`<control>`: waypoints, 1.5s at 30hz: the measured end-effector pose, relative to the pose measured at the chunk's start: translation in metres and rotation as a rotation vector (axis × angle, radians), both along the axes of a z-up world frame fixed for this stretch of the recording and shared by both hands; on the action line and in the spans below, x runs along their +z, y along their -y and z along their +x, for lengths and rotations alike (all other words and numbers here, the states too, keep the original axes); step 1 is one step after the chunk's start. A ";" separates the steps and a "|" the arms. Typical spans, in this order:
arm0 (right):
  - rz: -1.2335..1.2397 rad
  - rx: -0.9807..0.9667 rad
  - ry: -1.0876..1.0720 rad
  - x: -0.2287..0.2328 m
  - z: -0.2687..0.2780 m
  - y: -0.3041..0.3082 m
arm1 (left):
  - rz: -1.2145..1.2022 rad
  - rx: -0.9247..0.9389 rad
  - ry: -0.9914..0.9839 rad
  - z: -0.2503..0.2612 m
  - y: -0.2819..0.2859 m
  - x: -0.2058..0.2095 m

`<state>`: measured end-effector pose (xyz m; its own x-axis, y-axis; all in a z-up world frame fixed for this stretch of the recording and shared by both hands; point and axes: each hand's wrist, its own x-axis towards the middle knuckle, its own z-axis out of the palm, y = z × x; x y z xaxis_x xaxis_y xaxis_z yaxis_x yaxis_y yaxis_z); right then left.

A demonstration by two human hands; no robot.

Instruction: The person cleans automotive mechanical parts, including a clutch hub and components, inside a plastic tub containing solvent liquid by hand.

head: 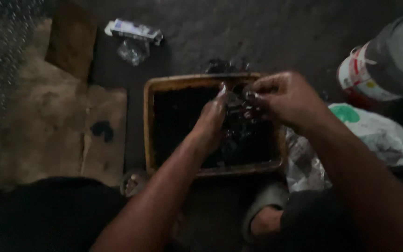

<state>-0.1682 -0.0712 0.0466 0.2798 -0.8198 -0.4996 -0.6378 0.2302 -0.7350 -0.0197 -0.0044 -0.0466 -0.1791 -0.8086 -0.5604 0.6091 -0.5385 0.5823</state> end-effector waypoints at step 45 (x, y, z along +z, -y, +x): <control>-0.292 0.060 0.301 -0.008 0.008 0.010 | -0.001 -0.311 0.413 -0.013 -0.004 -0.012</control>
